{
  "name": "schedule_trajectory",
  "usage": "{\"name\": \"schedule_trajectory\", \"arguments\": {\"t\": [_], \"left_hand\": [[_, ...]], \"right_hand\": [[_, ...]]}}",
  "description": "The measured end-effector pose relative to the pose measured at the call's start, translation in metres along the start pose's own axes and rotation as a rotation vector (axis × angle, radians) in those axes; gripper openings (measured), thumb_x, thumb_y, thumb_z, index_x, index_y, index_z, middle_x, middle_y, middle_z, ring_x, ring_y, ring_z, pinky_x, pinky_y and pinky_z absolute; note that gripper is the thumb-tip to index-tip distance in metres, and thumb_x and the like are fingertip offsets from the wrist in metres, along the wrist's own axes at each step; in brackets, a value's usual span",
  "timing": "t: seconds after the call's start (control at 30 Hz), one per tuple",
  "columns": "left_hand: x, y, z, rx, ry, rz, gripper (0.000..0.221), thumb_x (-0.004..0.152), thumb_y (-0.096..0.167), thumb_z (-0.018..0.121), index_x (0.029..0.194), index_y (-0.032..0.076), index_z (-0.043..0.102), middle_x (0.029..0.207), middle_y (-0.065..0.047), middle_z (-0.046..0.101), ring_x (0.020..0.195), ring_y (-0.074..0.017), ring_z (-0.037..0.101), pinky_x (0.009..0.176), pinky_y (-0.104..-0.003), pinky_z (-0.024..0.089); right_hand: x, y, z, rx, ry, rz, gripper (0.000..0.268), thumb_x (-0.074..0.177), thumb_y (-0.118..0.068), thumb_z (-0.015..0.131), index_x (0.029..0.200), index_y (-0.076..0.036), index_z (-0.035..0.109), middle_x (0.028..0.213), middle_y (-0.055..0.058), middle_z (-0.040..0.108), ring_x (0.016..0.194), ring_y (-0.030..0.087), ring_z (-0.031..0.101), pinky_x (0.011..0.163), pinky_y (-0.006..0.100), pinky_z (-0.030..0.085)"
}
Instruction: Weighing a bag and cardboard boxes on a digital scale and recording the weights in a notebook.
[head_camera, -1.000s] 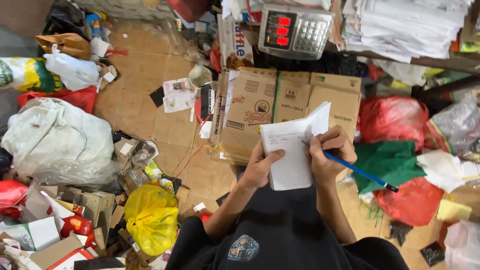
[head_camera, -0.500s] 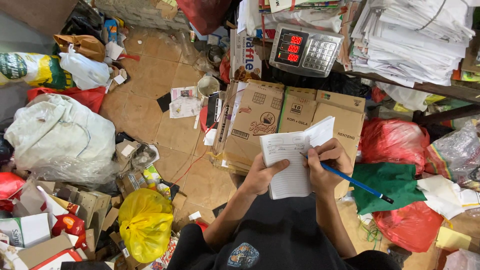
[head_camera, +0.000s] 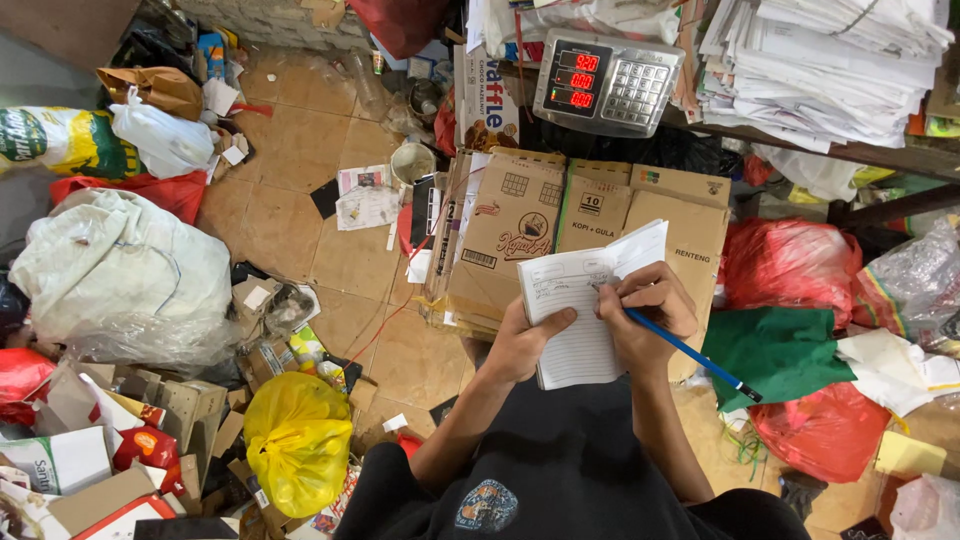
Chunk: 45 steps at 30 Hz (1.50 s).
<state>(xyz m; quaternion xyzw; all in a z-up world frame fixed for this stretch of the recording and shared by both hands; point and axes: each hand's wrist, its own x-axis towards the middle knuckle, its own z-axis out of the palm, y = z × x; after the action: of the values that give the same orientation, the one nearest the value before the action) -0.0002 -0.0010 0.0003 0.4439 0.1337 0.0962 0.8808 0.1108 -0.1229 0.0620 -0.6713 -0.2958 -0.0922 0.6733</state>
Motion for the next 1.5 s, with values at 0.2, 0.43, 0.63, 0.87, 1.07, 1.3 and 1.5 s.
{"name": "schedule_trajectory", "arguments": {"t": [0.2,0.43,0.63,0.87,1.07,1.3,1.5], "left_hand": [[-0.002,0.001,0.005,-0.021,0.007,0.004,0.034,0.101,0.0,0.065,0.135,-0.004,0.059,0.128,-0.012,0.069,0.119,-0.0204,0.065,0.104,-0.035,0.053],[-0.004,0.002,0.008,0.025,0.016,0.024,0.034,0.101,-0.002,0.065,0.135,-0.005,0.059,0.128,-0.012,0.069,0.119,-0.0207,0.065,0.104,-0.035,0.053],[-0.004,-0.006,0.004,0.034,0.047,0.005,0.031,0.101,-0.004,0.065,0.132,-0.006,0.061,0.126,-0.014,0.07,0.116,-0.0211,0.067,0.102,-0.035,0.055],[-0.01,0.002,0.015,-0.047,0.033,-0.015,0.032,0.101,-0.002,0.066,0.133,-0.005,0.063,0.128,-0.013,0.07,0.118,-0.0201,0.066,0.102,-0.033,0.053],[-0.011,0.004,0.016,0.008,0.028,0.013,0.032,0.101,-0.003,0.065,0.133,-0.004,0.062,0.127,-0.012,0.07,0.118,-0.0191,0.065,0.103,-0.033,0.053],[-0.022,0.008,0.02,0.031,0.06,-0.003,0.031,0.101,-0.001,0.066,0.132,-0.005,0.063,0.125,-0.01,0.071,0.117,-0.0182,0.065,0.103,-0.032,0.052],[-0.027,0.018,0.023,0.057,0.05,0.014,0.03,0.102,0.0,0.066,0.131,-0.006,0.063,0.124,-0.011,0.071,0.115,-0.0178,0.066,0.101,-0.031,0.053]], "right_hand": [[-0.008,0.004,-0.001,0.05,0.026,0.013,0.034,0.082,0.016,0.078,0.077,-0.002,0.05,0.08,0.01,0.06,0.069,0.013,0.062,0.063,0.026,0.054],[-0.01,0.005,-0.003,0.035,0.047,0.008,0.035,0.082,0.017,0.079,0.077,-0.002,0.049,0.079,0.011,0.058,0.068,0.014,0.061,0.061,0.026,0.055],[-0.008,0.0,-0.001,-0.012,0.071,-0.086,0.035,0.08,0.019,0.079,0.079,0.0,0.049,0.08,0.014,0.058,0.07,0.016,0.059,0.066,0.03,0.059],[-0.01,-0.008,-0.006,-0.031,0.103,-0.062,0.036,0.079,0.019,0.079,0.078,-0.001,0.049,0.08,0.013,0.06,0.071,0.017,0.061,0.067,0.03,0.058],[-0.014,-0.004,-0.005,-0.026,0.143,-0.05,0.036,0.079,0.019,0.079,0.077,-0.001,0.049,0.078,0.012,0.059,0.068,0.016,0.06,0.065,0.029,0.058],[-0.021,-0.009,-0.007,-0.001,0.148,0.004,0.038,0.082,0.02,0.076,0.076,-0.002,0.046,0.078,0.012,0.057,0.064,0.016,0.058,0.065,0.029,0.058],[-0.02,-0.014,-0.008,-0.035,0.102,-0.022,0.039,0.079,0.019,0.078,0.074,-0.003,0.045,0.074,0.011,0.056,0.065,0.016,0.06,0.064,0.029,0.056]]}}
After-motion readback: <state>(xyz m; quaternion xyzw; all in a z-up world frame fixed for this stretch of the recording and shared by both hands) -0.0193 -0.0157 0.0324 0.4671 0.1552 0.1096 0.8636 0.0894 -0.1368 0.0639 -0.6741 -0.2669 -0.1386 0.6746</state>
